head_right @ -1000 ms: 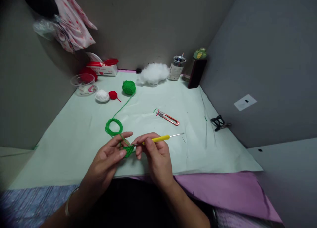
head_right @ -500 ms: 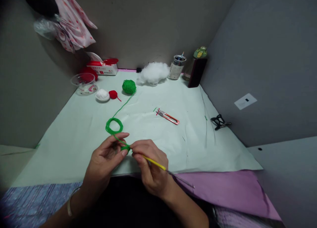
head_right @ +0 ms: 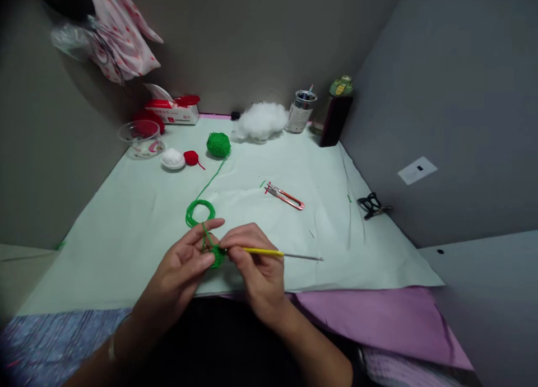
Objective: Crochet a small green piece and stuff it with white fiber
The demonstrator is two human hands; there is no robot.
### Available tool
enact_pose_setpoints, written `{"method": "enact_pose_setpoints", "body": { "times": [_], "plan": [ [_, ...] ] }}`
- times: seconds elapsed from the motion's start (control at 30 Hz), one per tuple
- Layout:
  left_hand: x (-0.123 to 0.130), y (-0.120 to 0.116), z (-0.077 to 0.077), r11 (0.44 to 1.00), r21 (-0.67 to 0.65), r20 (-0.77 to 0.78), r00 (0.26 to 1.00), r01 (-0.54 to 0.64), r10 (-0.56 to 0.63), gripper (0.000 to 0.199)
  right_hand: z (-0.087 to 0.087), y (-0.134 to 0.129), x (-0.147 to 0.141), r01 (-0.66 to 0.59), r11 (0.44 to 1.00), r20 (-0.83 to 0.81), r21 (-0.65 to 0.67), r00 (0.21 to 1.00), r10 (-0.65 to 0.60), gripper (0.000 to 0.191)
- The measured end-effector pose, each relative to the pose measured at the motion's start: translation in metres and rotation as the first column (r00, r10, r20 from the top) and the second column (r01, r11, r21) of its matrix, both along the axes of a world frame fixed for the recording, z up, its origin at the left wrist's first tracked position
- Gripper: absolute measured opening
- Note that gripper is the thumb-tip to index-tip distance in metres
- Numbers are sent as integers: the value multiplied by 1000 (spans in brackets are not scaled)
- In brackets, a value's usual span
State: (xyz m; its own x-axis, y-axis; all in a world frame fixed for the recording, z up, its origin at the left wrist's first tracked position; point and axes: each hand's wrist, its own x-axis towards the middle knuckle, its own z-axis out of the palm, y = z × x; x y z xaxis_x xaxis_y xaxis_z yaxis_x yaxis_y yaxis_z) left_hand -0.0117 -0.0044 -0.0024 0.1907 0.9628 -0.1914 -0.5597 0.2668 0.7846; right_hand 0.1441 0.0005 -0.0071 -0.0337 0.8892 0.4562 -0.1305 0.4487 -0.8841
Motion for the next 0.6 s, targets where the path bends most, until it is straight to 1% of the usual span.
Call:
{"method": "enact_pose_setpoints", "body": {
  "times": [0.1,0.17,0.2,0.23,0.27,0.3,0.33,0.37,0.4,0.43,0.47,0.5,0.53,0.57,0.6],
  "plan": [
    [3,-3,-5,998,55,-98,995,25,-19,48,-2,-1,-2,66,995,122,68,990,-74,19],
    [5,-4,-8,997,78,-135,990,-23,33,51,-5,-3,-1,106,977,281,187,947,-157,23],
    [6,-4,-9,996,78,-132,989,-54,64,52,-7,-5,0,111,955,371,276,904,-212,25],
    [6,-4,-9,995,61,-110,991,-74,80,53,-9,-6,1,99,924,444,370,854,-270,29],
    [7,-3,-9,997,24,-69,995,-70,72,53,-10,-6,3,87,891,488,445,811,-323,33],
    [7,-2,-9,999,-28,-15,999,-37,37,53,-11,-7,5,85,870,501,485,789,-356,36],
    [6,-1,-7,996,-86,45,999,16,-12,53,-11,-7,6,94,869,489,485,795,-359,36],
    [5,0,-6,988,-138,104,993,73,-58,52,-10,-6,8,113,890,456,441,826,-331,35],
    [4,2,-4,978,-177,153,985,111,-84,50,-8,-6,9,138,922,396,363,872,-286,31],
    [3,3,-2,972,-198,185,979,123,-87,47,-6,-5,10,154,953,310,262,921,-235,27],
    [2,4,0,973,-202,200,977,110,-69,44,-4,-4,10,148,976,205,160,962,-180,24],
    [1,4,1,978,-189,199,979,83,-45,41,-2,-3,10,118,991,97,70,987,-125,21],
    [1,4,2,984,-166,186,982,62,-30,39,-1,-2,9,78,997,6,-3,997,-78,20],
    [1,3,2,989,-138,162,986,53,-30,38,-1,0,7,36,998,-53,-52,998,-38,20],
    [2,2,1,993,-107,126,991,52,-38,38,-1,1,5,4,997,-79,-79,997,-10,19]
  ]
}}
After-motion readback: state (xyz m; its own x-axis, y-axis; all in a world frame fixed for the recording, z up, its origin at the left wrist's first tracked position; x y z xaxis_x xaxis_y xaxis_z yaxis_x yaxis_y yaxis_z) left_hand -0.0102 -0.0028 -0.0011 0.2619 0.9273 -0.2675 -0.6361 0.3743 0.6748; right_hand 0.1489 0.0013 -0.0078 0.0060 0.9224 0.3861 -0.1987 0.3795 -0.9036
